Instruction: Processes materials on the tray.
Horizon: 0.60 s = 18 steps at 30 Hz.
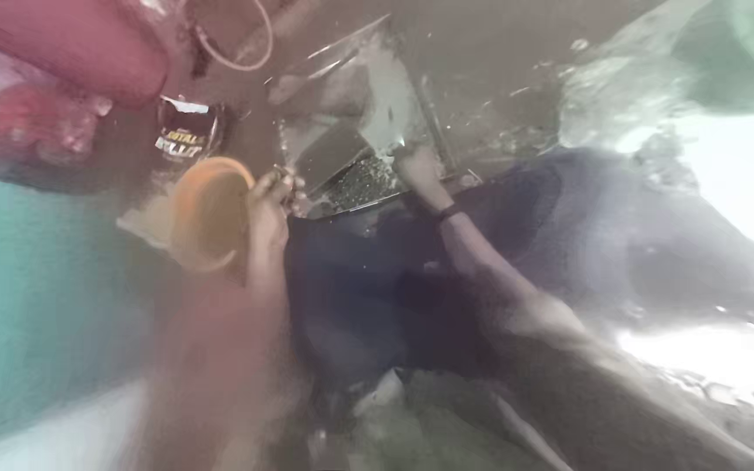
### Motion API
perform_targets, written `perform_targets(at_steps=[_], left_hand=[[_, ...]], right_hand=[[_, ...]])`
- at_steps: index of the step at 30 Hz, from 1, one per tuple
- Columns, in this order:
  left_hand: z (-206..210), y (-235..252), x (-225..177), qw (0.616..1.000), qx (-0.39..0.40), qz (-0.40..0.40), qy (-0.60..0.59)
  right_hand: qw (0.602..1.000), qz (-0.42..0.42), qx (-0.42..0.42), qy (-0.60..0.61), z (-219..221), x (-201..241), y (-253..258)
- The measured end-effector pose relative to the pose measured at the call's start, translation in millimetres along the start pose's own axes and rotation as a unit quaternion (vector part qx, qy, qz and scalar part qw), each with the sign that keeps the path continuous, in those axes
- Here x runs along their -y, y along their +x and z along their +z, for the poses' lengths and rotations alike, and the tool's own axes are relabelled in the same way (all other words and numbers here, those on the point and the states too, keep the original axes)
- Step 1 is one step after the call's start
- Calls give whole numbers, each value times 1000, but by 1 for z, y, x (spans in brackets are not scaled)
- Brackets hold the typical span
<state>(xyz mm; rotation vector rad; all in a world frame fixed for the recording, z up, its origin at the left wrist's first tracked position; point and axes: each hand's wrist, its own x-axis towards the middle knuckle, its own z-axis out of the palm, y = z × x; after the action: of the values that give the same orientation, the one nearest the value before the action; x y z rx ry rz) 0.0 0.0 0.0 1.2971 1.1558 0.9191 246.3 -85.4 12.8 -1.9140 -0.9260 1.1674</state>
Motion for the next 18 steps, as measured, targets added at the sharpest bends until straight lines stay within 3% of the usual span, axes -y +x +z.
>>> perform_targets(at_steps=[1,2,4,8,12,15,18], left_hand=[[9,12,3,1000,8,-16,0],[15,24,6,999,19,-27,25],[23,45,10,991,28,-47,121],[20,100,30,946,38,-37,319],[26,140,52,866,69,18,495],[41,148,53,814,69,26,576],[40,159,65,806,74,30,586]], right_hand=[[999,-40,-20,-7,7,-23,25],[989,-103,-104,6,26,-56,63],[993,-76,-89,32,31,-78,102],[996,-37,-63,46,31,-71,107],[996,-36,-66,38,34,-73,109],[997,-29,-63,38,36,-76,110],[998,-23,-59,28,37,-76,111]])
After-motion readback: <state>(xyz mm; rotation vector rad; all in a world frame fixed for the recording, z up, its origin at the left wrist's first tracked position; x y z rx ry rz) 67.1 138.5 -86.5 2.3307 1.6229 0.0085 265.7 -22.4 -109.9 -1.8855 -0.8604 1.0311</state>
